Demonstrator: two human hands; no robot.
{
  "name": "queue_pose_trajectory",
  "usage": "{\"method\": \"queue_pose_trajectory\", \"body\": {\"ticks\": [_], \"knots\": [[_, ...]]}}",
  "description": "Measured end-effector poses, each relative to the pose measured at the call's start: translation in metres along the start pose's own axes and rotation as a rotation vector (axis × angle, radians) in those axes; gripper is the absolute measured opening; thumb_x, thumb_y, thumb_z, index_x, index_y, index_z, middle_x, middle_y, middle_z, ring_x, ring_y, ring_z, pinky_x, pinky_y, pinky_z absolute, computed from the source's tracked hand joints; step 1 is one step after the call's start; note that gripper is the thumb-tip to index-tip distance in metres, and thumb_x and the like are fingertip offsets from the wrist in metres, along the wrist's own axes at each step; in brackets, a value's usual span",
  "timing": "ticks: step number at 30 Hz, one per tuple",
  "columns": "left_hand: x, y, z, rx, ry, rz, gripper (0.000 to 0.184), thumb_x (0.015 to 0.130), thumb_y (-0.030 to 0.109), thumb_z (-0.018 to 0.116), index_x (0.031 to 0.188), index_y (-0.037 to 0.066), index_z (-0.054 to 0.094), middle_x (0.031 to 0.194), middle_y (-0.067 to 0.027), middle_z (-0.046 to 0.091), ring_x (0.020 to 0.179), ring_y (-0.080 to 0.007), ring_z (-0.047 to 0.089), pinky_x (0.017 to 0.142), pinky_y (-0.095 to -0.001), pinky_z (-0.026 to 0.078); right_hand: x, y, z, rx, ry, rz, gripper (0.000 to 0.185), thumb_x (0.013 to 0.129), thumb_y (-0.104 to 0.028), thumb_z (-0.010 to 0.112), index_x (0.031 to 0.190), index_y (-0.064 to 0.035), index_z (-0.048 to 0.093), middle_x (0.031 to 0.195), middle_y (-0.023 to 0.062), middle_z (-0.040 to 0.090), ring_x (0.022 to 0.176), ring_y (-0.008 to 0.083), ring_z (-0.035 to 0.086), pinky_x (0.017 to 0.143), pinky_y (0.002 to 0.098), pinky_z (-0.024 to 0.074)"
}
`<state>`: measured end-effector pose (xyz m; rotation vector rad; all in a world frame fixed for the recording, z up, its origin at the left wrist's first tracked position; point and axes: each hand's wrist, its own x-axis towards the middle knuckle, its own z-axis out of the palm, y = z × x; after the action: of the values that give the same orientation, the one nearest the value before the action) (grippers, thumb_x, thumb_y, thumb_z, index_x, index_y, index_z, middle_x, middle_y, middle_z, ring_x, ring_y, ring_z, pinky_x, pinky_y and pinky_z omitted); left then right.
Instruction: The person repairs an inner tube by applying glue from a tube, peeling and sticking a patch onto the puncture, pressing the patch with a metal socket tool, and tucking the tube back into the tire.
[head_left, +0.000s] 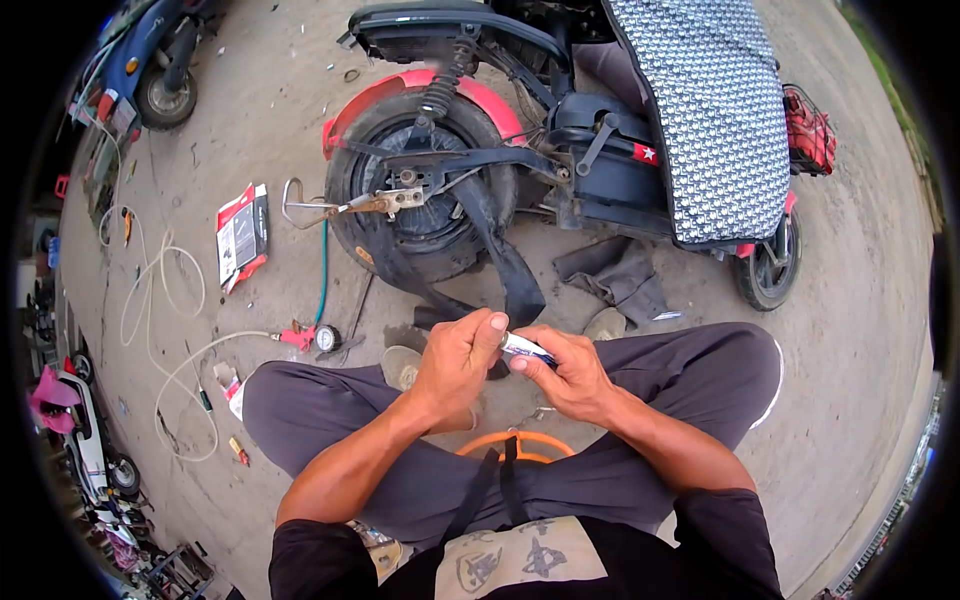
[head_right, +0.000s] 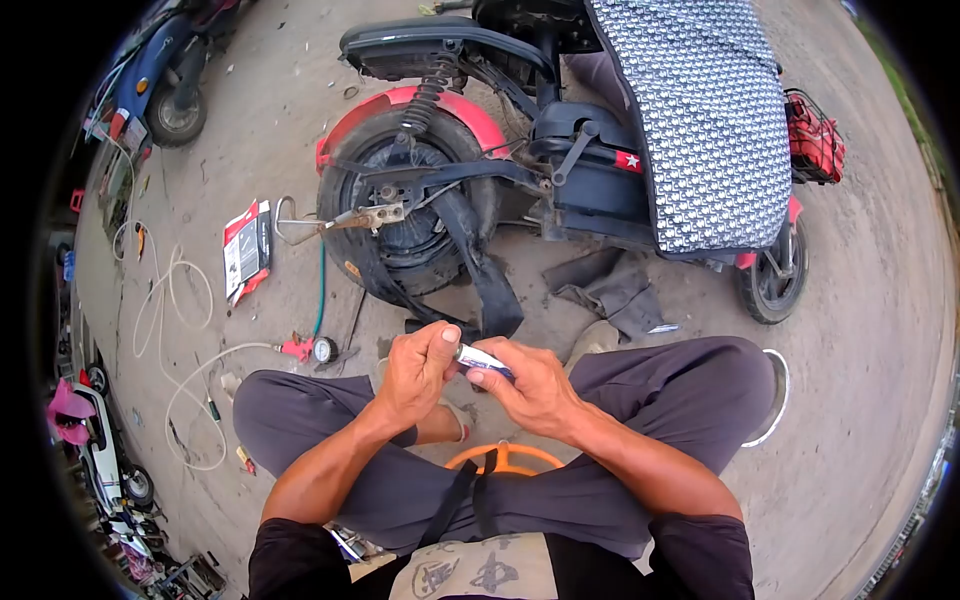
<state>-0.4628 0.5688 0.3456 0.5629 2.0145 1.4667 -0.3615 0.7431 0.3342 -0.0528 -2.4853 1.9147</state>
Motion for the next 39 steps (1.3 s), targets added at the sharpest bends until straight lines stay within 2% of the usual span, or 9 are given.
{"method": "queue_pose_trajectory", "body": {"ticks": [7,11,12,16,19,20,23,32,39], "knots": [[0.013,-0.018,-0.004,-0.236,0.084,-0.178,0.057,0.113,0.044,0.046,0.079,0.000,0.058,0.061,-0.0023,0.055,0.056,-0.0129,0.049,0.052,-0.0331,0.042,-0.004,0.001,-0.005,-0.061,0.138,-0.032,0.026,0.101,-0.013,0.069,0.124,-0.0015,0.064,0.106,0.0150,0.069,0.089,0.0277,0.068,0.080,0.0369,0.0532],[0.029,-0.069,0.003,-0.104,-0.055,-0.133,0.053,0.112,0.046,0.049,0.097,-0.002,0.067,0.092,-0.0076,0.067,0.087,-0.0151,0.064,0.077,-0.0306,0.053,-0.006,0.000,-0.009,0.317,0.155,0.066,0.040,0.107,-0.026,0.063,0.138,-0.0018,0.061,0.091,0.0001,0.059,0.081,0.0085,0.054,0.071,0.0264,0.0451],[0.031,-0.092,0.001,0.013,-0.136,-0.142,0.048,0.111,0.041,0.051,0.102,-0.002,0.070,0.117,-0.0149,0.068,0.107,-0.0207,0.062,0.098,-0.0362,0.049,-0.007,0.003,-0.010,0.347,0.156,0.064,0.042,0.108,-0.027,0.063,0.141,-0.0015,0.059,0.095,0.0000,0.057,0.080,0.0076,0.053,0.071,0.0248,0.0439],[0.031,-0.123,0.004,0.175,-0.361,-0.211,0.036,0.109,0.029,0.050,0.099,0.000,0.070,0.156,-0.0201,0.048,0.121,-0.0258,0.054,0.109,-0.0408,0.040,-0.008,-0.003,-0.012,0.430,0.155,0.040,0.047,0.107,-0.024,0.063,0.145,0.0018,0.057,0.104,0.0012,0.053,0.081,0.0078,0.052,0.072,0.0239,0.0435],[0.031,-0.131,0.010,0.072,-0.442,-0.263,0.036,0.109,0.029,0.050,0.097,0.001,0.068,0.136,-0.0150,0.062,0.110,-0.0222,0.055,0.100,-0.0370,0.043,-0.010,-0.009,-0.014,0.379,0.168,0.016,0.045,0.106,-0.020,0.064,0.146,0.0017,0.057,0.106,0.0011,0.053,0.083,0.0077,0.052,0.073,0.0236,0.0443],[0.033,-0.134,0.013,0.054,-0.479,-0.333,0.034,0.109,0.029,0.051,0.096,0.002,0.066,0.106,-0.0069,0.065,0.098,-0.0184,0.054,0.091,-0.0342,0.043,-0.011,-0.008,-0.016,0.378,0.180,0.017,0.044,0.105,-0.018,0.064,0.145,-0.0003,0.059,0.106,0.0007,0.055,0.084,0.0071,0.052,0.073,0.0228,0.0442],[0.031,-0.123,0.018,0.068,-0.456,-0.232,0.039,0.108,0.034,0.050,0.097,0.000,0.066,0.088,-0.0077,0.062,0.087,-0.0196,0.054,0.083,-0.0363,0.045,-0.015,-0.010,-0.019,0.365,0.229,0.009,0.041,0.103,-0.012,0.066,0.142,-0.0018,0.063,0.103,0.0003,0.058,0.083,0.0067,0.051,0.073,0.0222,0.0443],[0.023,-0.073,0.007,-0.163,-0.345,-0.071,0.035,0.112,0.031,0.048,0.093,0.004,0.061,0.088,0.0006,0.056,0.087,-0.0113,0.047,0.083,-0.0286,0.040,-0.031,0.008,-0.032,0.129,0.374,0.122,0.032,0.097,-0.009,0.073,0.128,0.0008,0.066,0.108,0.0055,0.072,0.095,0.0102,0.064,0.083,0.0255,0.0496],[0.015,-0.070,0.001,-0.262,-0.362,-0.084,0.040,0.112,0.036,0.046,0.091,0.005,0.060,0.090,0.0008,0.053,0.090,-0.0129,0.047,0.088,-0.0291,0.038,-0.013,0.018,-0.027,-0.305,0.233,0.221,0.024,0.094,-0.015,0.076,0.112,-0.0024,0.067,0.092,0.0122,0.074,0.077,0.0193,0.068,0.071,0.0334,0.0532]]}}
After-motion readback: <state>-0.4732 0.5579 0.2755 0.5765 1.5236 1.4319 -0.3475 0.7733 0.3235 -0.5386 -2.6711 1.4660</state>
